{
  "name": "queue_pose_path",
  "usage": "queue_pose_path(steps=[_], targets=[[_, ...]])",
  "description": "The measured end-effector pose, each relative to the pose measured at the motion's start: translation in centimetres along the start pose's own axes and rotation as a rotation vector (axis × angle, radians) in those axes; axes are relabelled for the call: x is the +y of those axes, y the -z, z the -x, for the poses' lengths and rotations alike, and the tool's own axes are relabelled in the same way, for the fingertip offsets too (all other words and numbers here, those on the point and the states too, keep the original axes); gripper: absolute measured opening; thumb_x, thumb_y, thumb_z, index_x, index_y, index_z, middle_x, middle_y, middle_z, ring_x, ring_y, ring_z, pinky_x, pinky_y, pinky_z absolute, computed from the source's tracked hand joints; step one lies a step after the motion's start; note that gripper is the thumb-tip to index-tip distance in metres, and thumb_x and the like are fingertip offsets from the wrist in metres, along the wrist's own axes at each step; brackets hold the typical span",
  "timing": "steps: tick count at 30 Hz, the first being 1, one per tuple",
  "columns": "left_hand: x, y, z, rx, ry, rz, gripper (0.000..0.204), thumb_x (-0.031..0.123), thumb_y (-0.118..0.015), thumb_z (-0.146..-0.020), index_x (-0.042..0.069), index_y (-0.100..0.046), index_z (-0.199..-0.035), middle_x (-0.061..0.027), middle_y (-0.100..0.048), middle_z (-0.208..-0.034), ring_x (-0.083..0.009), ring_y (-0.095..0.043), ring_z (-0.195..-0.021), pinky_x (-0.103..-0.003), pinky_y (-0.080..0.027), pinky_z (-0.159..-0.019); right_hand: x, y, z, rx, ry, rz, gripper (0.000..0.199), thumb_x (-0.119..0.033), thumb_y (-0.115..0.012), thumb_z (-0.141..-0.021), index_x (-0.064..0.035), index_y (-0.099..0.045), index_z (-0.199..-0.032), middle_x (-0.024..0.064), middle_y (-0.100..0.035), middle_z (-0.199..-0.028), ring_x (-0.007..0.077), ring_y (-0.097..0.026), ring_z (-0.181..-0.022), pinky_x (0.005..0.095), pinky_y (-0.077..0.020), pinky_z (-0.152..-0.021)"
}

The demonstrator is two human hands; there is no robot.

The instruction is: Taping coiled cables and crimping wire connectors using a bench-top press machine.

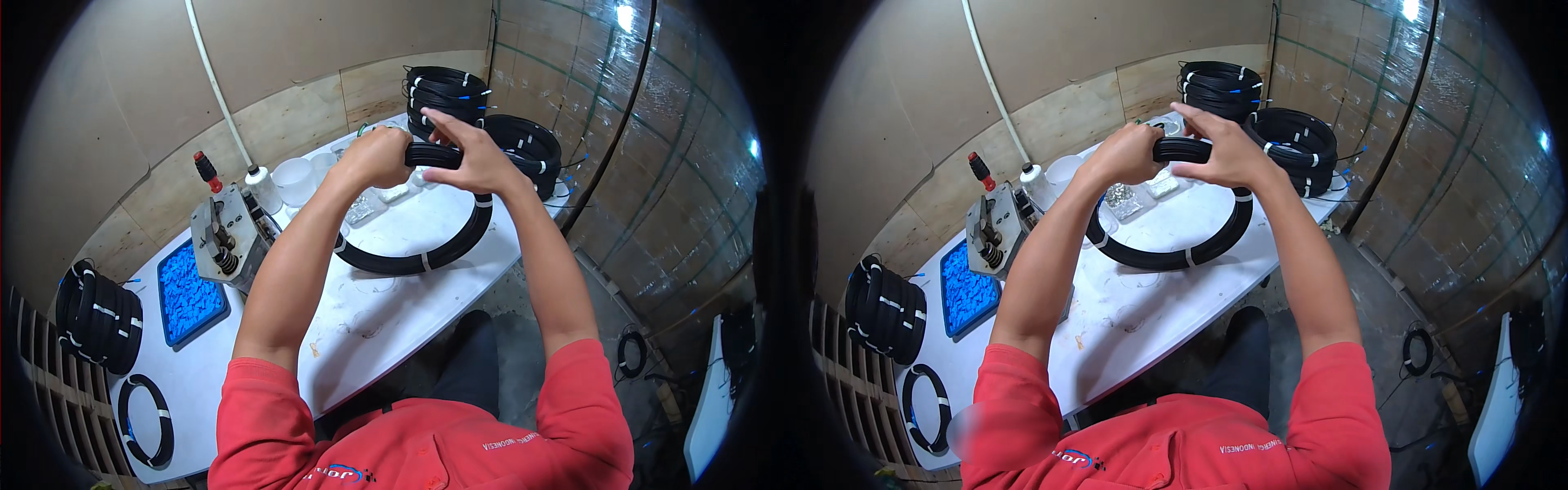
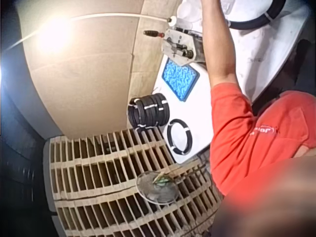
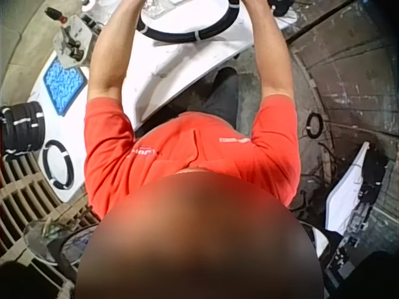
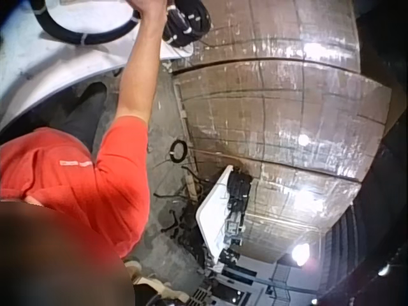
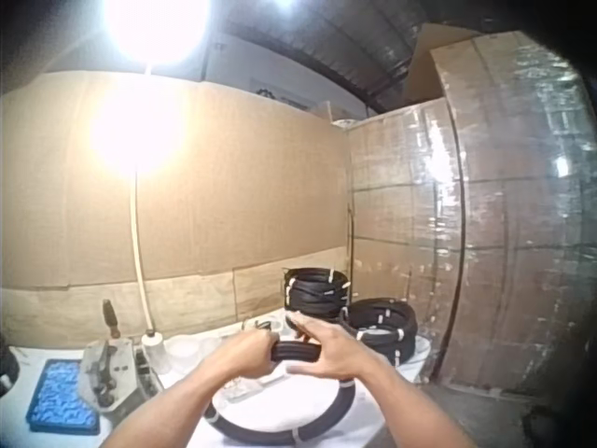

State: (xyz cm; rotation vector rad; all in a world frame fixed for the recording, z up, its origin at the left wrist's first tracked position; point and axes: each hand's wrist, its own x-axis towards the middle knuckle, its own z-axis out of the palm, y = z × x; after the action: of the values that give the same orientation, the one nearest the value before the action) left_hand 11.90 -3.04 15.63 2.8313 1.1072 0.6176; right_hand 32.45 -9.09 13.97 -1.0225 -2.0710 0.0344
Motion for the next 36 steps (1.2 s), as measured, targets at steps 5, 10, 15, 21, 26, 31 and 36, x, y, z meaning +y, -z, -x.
queue_pose_path(steps=[5,10,15,21,26,31,36], targets=[[0.3,1.1,0.5,-0.042,-0.101,0.12,0.028,0.016,-0.077,-0.07,0.0,-0.074,-0.093,-0.0222,-0.073,-0.091,-0.0381,-0.071,-0.087,-0.045,-0.057,-0.08,0.0,-1.2,-0.4,-0.074,-0.147,0.162,0.072,-0.001,-0.077,-0.073,-0.0149,-0.054,-0.14,0.0141,-0.068,-0.13,0.0321,-0.069,-0.115,0.0416,-0.0563,-0.098],[0.2,0.9,1.1,-0.026,-0.074,0.097,0.029,0.013,-0.077,-0.072,-0.004,-0.069,-0.094,-0.0247,-0.07,-0.085,-0.0405,-0.068,-0.081,-0.046,-0.054,-0.077,1.5,-1.1,0.6,0.028,-0.097,0.015,0.07,-0.001,-0.071,-0.073,-0.0159,-0.052,-0.139,0.015,-0.071,-0.122,0.0355,-0.069,-0.111,0.0411,-0.056,-0.094],[-0.3,0.4,1.0,-0.015,-0.043,0.088,0.021,0.009,-0.071,-0.074,-0.004,-0.067,-0.09,-0.0251,-0.069,-0.083,-0.0415,-0.068,-0.081,-0.047,-0.053,-0.076,0.7,-0.5,0.6,0.04,-0.085,0.012,0.073,-0.011,-0.077,-0.077,-0.014,-0.05,-0.144,0.0172,-0.068,-0.127,0.0323,-0.069,-0.107,0.0394,-0.0543,-0.096],[0.4,0.2,0.7,0.03,-0.038,0.063,0.017,0.008,-0.069,-0.072,-0.004,-0.066,-0.084,-0.0257,-0.068,-0.08,-0.0431,-0.067,-0.079,-0.048,-0.053,-0.075,0.5,2.1,0.4,0.241,-0.138,0.131,0.074,-0.023,-0.069,-0.088,-0.0145,-0.04,-0.156,0.023,-0.067,-0.121,0.0309,-0.068,-0.093,0.0409,-0.0536,-0.088],[0.0,0.3,0.7,0.04,0.006,0.039,0.017,0.008,-0.069,-0.07,-0.005,-0.068,-0.081,-0.0274,-0.068,-0.08,-0.0437,-0.067,-0.079,-0.048,-0.054,-0.076,-3.7,3.4,-2.0,0.151,-0.147,0.233,0.078,-0.014,-0.058,-0.085,-0.0051,-0.03,-0.157,0.025,-0.067,-0.076,0.0422,-0.067,-0.07,0.0471,-0.0536,-0.075],[0.1,-0.3,0.3,0.025,0.052,0.01,0.022,0.01,-0.071,-0.07,-0.005,-0.07,-0.086,-0.0264,-0.07,-0.083,-0.0435,-0.068,-0.082,-0.048,-0.054,-0.078,-4.7,4.1,-3.5,0.134,-0.147,0.297,0.054,-0.015,-0.063,-0.084,-0.0024,-0.051,-0.134,0.0198,-0.065,-0.073,0.0369,-0.066,-0.068,0.0454,-0.0512,-0.068],[-0.9,-0.4,0.3,0.016,0.065,-0.024,0.027,0.017,-0.074,-0.076,-0.003,-0.07,-0.094,-0.0247,-0.071,-0.088,-0.0427,-0.069,-0.086,-0.048,-0.054,-0.081,-6.3,5.7,-5.4,-0.026,-0.193,0.359,0.022,-0.018,-0.07,-0.081,0.0004,-0.071,-0.093,0.0192,-0.073,-0.085,0.0316,-0.072,-0.078,0.0389,-0.0554,-0.075]])
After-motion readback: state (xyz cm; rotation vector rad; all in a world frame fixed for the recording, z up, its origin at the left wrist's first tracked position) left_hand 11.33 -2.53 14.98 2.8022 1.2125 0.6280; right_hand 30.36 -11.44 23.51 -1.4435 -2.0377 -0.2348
